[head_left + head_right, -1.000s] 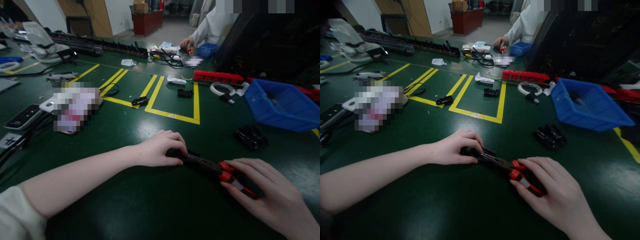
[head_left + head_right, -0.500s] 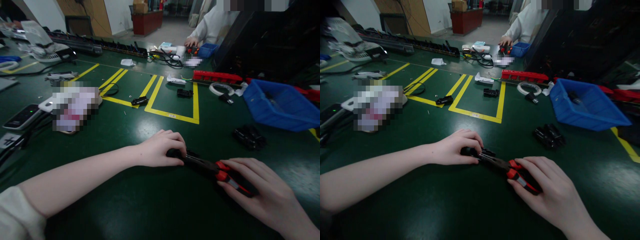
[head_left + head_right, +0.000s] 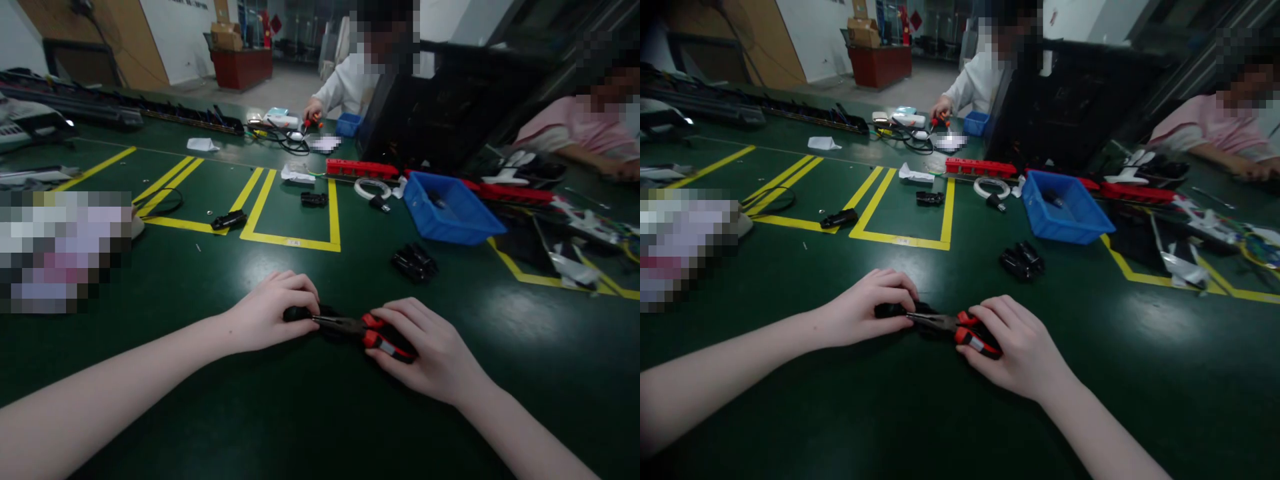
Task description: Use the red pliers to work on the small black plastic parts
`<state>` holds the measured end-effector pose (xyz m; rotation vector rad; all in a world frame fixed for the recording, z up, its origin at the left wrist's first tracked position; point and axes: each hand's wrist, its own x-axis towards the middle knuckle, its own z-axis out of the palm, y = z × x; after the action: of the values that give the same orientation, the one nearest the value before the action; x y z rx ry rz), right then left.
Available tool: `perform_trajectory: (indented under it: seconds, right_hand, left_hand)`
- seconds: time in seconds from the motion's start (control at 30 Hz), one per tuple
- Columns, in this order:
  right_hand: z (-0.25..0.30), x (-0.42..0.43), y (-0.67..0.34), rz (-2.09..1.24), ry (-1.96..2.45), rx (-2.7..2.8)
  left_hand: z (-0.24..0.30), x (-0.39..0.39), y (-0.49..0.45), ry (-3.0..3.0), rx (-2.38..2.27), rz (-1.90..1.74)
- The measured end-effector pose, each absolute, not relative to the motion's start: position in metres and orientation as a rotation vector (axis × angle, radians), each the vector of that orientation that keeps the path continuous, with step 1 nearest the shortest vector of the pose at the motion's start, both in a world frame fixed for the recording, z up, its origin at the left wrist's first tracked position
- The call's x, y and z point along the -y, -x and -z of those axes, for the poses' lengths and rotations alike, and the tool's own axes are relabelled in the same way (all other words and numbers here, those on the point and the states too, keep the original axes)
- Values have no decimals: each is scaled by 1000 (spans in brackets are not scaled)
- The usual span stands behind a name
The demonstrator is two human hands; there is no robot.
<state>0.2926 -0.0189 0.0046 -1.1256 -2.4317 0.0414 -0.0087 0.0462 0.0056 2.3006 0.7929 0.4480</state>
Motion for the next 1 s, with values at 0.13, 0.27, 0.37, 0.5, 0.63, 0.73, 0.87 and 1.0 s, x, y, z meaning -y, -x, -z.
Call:
perform_trajectory:
  seconds: [0.13, 0.27, 0.37, 0.5, 0.63, 0.73, 0.87, 1.0]
  right_hand:
    - [-1, 20, -296, 52, 1102, 2396]
    - [-3, 22, -297, 72, 1141, 2435]
    - [-5, 25, -296, 84, 1177, 2431]
    - [-6, 27, -294, 111, 1159, 2402]
    - [-6, 27, -294, 113, 1130, 2379]
    - [-6, 27, -295, 106, 1142, 2374]
    - [-4, 24, -298, 201, 1138, 2343]
    - [-3, 21, -301, 240, 1128, 2324]
  left_hand:
    - [-7, -44, 8, -2327, -804, -424]
    - [-5, -45, 8, -2333, -816, -433]
    - [-2, -46, 9, -2326, -828, -432]
    - [0, -47, 8, -2326, -824, -449]
    - [1, -46, 8, -2345, -828, -457]
    - [0, -46, 9, -2357, -835, -457]
    - [0, -46, 9, -2357, -821, -458]
    - [0, -48, 8, -2362, -809, -490]
